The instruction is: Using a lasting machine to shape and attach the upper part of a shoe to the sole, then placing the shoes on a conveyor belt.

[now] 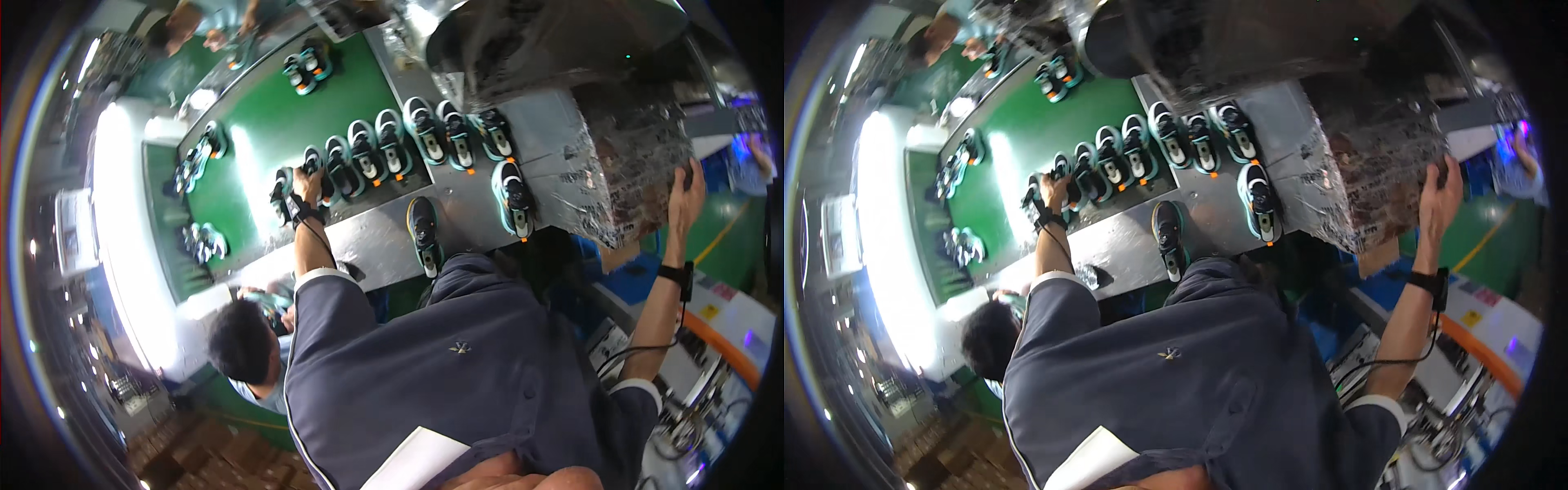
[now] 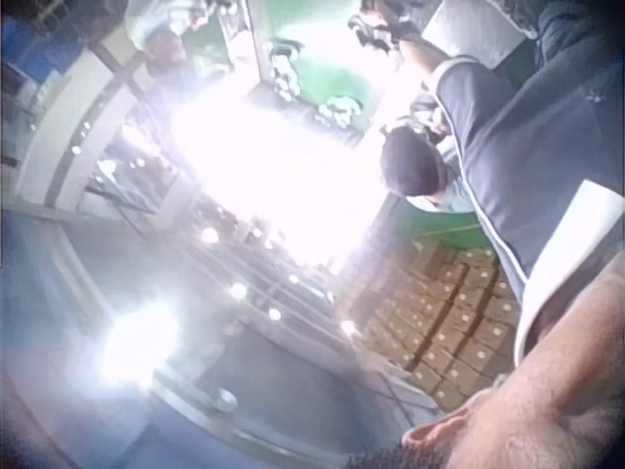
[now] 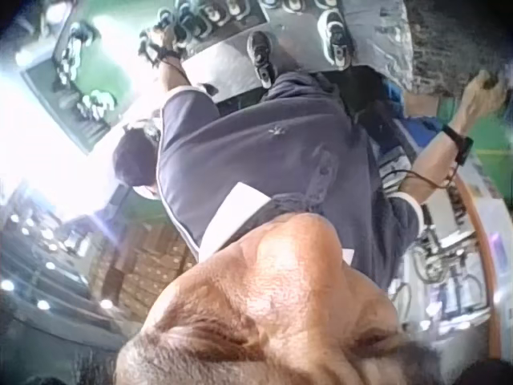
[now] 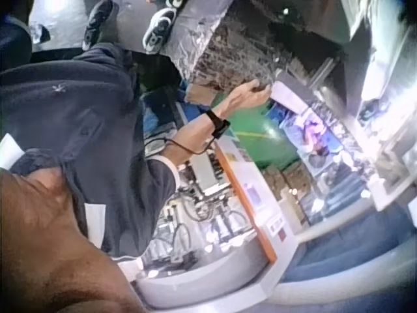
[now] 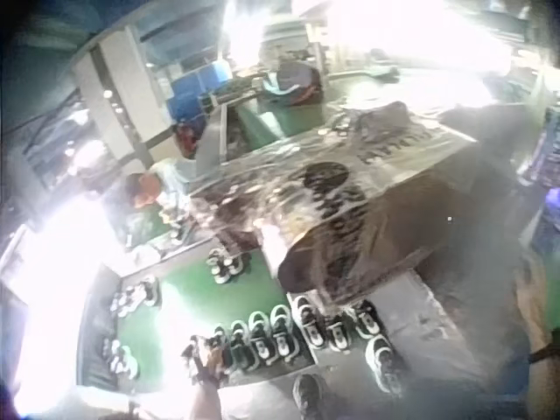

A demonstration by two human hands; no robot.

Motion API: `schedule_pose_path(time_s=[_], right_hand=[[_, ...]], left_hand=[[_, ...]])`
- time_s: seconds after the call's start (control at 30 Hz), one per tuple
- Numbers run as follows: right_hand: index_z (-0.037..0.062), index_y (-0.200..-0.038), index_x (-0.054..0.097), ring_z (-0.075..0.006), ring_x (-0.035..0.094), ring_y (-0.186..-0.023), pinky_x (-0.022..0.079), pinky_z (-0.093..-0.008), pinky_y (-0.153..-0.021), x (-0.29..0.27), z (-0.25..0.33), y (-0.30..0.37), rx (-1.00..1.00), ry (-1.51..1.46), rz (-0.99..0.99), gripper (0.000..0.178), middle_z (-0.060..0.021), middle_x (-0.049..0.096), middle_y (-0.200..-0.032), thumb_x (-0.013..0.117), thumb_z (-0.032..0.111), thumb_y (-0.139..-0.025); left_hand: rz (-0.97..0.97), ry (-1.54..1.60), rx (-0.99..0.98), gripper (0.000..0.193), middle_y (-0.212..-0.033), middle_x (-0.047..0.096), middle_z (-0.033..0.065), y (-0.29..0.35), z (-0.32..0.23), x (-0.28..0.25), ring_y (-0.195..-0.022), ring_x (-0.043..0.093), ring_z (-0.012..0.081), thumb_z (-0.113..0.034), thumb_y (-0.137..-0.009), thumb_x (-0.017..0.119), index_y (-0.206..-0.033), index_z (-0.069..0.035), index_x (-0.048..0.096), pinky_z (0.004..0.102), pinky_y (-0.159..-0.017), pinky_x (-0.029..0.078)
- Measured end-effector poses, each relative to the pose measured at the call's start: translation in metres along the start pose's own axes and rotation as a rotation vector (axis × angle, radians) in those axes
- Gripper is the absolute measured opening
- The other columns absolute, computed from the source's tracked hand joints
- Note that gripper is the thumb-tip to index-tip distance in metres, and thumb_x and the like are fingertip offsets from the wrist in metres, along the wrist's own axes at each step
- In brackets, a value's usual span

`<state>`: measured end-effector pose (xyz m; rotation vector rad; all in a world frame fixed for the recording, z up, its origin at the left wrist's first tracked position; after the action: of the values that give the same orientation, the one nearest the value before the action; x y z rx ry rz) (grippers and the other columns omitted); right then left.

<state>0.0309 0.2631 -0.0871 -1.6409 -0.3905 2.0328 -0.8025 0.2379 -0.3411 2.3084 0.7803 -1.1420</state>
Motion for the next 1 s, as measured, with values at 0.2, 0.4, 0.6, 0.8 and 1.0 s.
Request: schedule_pose_path(time_s=[0.2, 0.4, 0.6, 0.8, 1.0], right_hand=[[0.0013, -0.125, 0.055, -0.0363, 0.048, -0.123, 0.037, -0.0442, -0.103, -0.008, 0.008, 0.003, 0.036, -0.01, -0.013, 0.045, -0.0203, 0.052, -0.132, 0.056, 0.033, -0.093], [0.0026, -0.125, 0.056, -0.0363, 0.048, -0.123, 0.037, -0.0444, -0.103, -0.016, 0.012, 0.0, 0.059, -0.041, -0.033, 0.044, -0.0211, 0.052, -0.132, 0.059, 0.031, -0.091], [0.0029, -0.123, 0.057, -0.0364, 0.049, -0.122, 0.038, -0.0448, -0.103, -0.004, 0.007, 0.001, 0.062, 0.041, -0.042, 0.041, -0.02, 0.053, -0.131, 0.06, 0.027, -0.089], [0.0032, -0.123, 0.057, -0.0363, 0.049, -0.122, 0.039, -0.0446, -0.103, -0.01, 0.012, 0.004, 0.062, 0.061, -0.027, 0.042, -0.0198, 0.053, -0.131, 0.06, 0.028, -0.09], [0.0022, -0.122, 0.058, -0.0356, 0.052, -0.119, 0.041, -0.0431, -0.1, -0.01, 0.012, 0.002, 0.078, 0.059, -0.032, 0.042, -0.0201, 0.055, -0.128, 0.061, 0.028, -0.089]], left_hand=[[-0.247, -0.189, 0.106, 0.077, -0.113, 0.057, 0.0236, 0.021, 0.014, 0.031, -0.108, 0.055, 0.0408, -0.025, -0.067, 0.078, -0.129, 0.0, 0.04, 0.0469, -0.092, 0.044], [0.214, 0.641, 0.384, 0.044, -0.106, 0.061, 0.0166, 0.194, -0.163, 0.092, -0.093, 0.059, 0.0266, -0.024, -0.079, 0.075, -0.112, -0.001, 0.058, 0.0375, -0.085, 0.046], [0.786, 0.115, 0.244, 0.105, -0.138, 0.035, 0.0286, 0.368, -0.247, 0.209, -0.124, 0.045, 0.0418, -0.037, -0.071, 0.078, -0.143, 0.003, 0.014, 0.0444, -0.099, 0.043], [0.673, 0.248, 0.121, 0.071, -0.089, 0.066, 0.0223, 0.368, -0.226, 0.232, -0.093, 0.064, 0.0395, -0.024, -0.072, 0.072, -0.128, 0.006, 0.04, 0.0425, -0.083, 0.05], [1.053, 0.883, -0.39, 0.038, -0.089, 0.066, 0.0077, 0.343, -0.167, 0.151, -0.074, 0.064, 0.0154, -0.001, -0.072, 0.076, -0.107, 0.002, 0.062, 0.0283, -0.062, 0.051]])
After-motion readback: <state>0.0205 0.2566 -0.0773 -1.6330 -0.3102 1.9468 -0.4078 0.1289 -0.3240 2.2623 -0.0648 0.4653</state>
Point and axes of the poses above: each hand's wrist, its own y-axis away from the middle knuckle, its own x-axis out of the palm, z = x × y, the point moved 3 cm from there along -y, towards the middle knuckle
